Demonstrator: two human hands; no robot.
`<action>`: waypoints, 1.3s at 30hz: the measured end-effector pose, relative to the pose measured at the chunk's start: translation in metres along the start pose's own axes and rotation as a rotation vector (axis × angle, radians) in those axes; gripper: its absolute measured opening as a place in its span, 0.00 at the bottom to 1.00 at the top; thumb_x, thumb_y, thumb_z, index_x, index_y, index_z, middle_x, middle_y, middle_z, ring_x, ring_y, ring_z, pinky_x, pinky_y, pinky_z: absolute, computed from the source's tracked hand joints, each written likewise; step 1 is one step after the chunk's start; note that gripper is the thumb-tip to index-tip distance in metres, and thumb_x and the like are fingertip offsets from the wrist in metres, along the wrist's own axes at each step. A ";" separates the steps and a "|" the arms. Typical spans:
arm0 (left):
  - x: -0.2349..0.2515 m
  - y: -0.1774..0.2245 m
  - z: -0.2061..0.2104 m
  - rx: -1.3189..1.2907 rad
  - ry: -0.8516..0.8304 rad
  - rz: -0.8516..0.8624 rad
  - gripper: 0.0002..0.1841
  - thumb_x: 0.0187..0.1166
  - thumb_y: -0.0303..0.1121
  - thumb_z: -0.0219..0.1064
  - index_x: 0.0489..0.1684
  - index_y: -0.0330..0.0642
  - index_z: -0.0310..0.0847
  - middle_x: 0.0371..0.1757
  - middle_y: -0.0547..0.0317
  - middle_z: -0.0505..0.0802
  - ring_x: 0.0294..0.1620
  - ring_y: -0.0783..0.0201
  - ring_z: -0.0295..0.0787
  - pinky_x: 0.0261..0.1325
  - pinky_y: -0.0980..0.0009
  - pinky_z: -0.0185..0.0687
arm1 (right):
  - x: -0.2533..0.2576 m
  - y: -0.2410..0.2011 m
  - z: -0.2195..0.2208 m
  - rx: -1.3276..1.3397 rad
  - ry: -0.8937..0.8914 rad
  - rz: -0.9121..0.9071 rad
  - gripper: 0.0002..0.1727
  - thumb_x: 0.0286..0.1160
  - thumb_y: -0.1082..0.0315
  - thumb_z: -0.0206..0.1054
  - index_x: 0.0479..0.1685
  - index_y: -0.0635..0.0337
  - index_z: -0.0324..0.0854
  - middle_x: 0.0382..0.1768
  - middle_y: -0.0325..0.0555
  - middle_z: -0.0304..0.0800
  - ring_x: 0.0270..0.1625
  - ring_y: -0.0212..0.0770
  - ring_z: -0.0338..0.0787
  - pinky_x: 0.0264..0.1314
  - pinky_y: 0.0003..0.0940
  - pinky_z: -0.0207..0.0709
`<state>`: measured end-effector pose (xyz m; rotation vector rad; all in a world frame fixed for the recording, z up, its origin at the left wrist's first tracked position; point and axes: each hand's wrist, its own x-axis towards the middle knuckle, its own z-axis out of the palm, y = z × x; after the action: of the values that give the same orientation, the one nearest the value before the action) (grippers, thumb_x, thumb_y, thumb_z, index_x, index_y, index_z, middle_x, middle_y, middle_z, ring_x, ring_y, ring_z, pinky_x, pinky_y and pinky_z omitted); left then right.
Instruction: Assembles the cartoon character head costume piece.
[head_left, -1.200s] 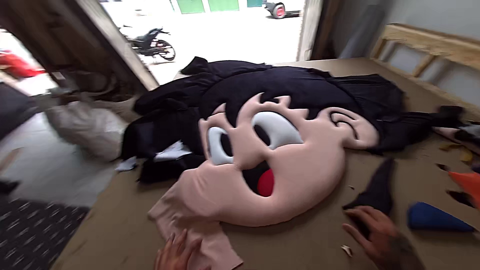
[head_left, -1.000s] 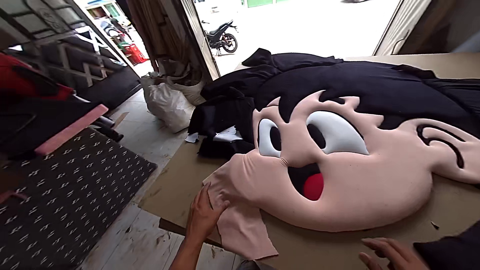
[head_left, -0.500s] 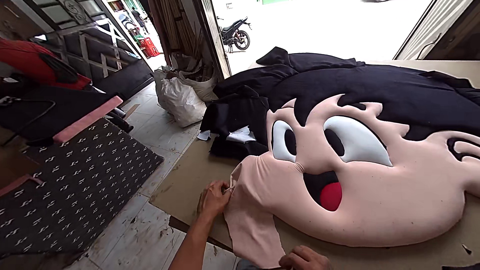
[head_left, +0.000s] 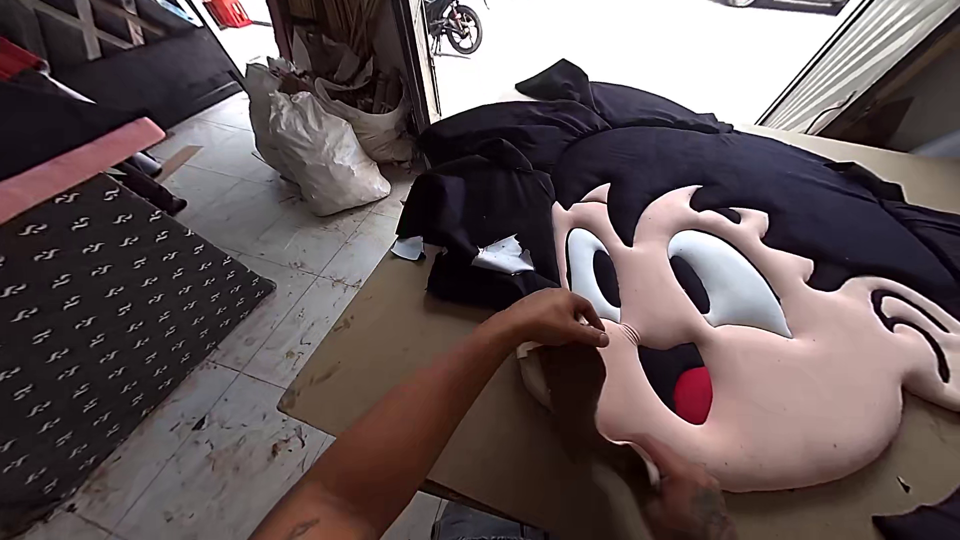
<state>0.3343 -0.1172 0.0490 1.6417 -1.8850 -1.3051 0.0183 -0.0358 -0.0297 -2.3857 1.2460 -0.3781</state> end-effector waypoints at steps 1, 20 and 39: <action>0.011 -0.001 -0.007 0.018 -0.061 0.013 0.21 0.80 0.56 0.70 0.59 0.53 0.92 0.43 0.59 0.96 0.44 0.62 0.92 0.57 0.48 0.87 | 0.006 0.011 -0.010 -0.006 0.017 0.090 0.12 0.66 0.53 0.76 0.45 0.45 0.91 0.37 0.37 0.96 0.40 0.41 0.96 0.41 0.56 0.89; -0.011 -0.169 -0.007 0.651 0.707 0.409 0.13 0.81 0.44 0.68 0.60 0.69 0.91 0.68 0.72 0.90 0.76 0.63 0.81 0.79 0.53 0.75 | 0.041 0.057 0.035 -0.275 0.373 0.469 0.20 0.74 0.43 0.62 0.41 0.48 0.89 0.24 0.43 0.91 0.27 0.50 0.91 0.27 0.60 0.81; 0.040 -0.179 -0.013 0.702 0.470 0.494 0.18 0.79 0.46 0.64 0.63 0.85 0.87 0.71 0.66 0.88 0.73 0.51 0.78 0.71 0.43 0.71 | 0.078 0.039 0.009 -0.220 -0.019 0.850 0.30 0.70 0.30 0.53 0.44 0.43 0.88 0.36 0.46 0.95 0.45 0.51 0.96 0.43 0.61 0.84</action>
<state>0.4422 -0.1449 -0.0971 1.4155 -2.3325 -0.0365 0.0383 -0.1183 -0.0533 -1.7608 2.2043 0.0543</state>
